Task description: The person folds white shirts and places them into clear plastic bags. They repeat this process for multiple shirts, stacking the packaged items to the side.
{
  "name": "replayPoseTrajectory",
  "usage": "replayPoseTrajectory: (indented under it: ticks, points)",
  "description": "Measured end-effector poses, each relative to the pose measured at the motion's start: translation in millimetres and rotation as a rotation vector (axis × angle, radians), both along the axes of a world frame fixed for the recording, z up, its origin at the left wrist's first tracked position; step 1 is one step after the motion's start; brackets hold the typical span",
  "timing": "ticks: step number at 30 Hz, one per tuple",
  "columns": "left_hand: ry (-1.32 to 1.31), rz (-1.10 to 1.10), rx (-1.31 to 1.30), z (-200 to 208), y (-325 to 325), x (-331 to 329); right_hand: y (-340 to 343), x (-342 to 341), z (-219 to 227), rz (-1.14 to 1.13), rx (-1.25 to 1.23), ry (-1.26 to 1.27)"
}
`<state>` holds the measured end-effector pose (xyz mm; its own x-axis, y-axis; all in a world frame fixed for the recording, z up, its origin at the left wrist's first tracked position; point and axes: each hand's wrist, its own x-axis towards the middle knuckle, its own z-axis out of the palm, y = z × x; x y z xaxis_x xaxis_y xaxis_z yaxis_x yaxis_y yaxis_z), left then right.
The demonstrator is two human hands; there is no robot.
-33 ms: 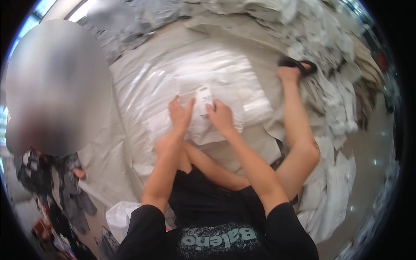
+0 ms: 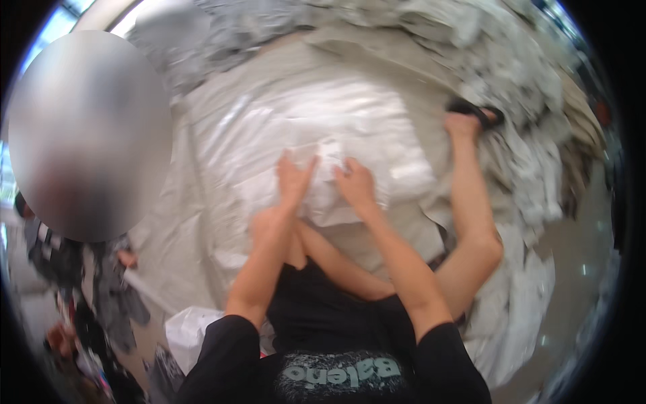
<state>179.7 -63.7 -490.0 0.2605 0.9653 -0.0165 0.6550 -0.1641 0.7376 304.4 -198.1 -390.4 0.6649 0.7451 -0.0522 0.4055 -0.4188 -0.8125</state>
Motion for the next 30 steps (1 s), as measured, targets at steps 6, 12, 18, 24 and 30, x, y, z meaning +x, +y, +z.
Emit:
replayPoseTrajectory:
  ticks: [6, 12, 18, 24, 30]
  points:
    - [-0.113, 0.087, -0.275, 2.2, -0.5, 13.5, 2.0, 0.3, -14.4, 0.111, 0.108, -0.358]
    - [0.036, 0.075, -0.27, 0.2, -17.8, 8.0, 8.8, -11.7, -33.2, 0.227, -0.17, -0.518]
    - [0.005, 0.047, -0.339, -4.3, -19.5, 18.7, -16.0, 105.3, -93.8, -0.139, -0.11, -0.366]
    - [0.026, -0.063, -0.357, 7.7, -13.4, 15.2, -18.8, 137.1, -106.1, -0.011, -0.027, 0.47]
    - [-0.18, 0.037, -0.422, -11.6, -11.9, 18.3, -23.5, 130.0, -72.0, -0.013, -0.034, 0.892]
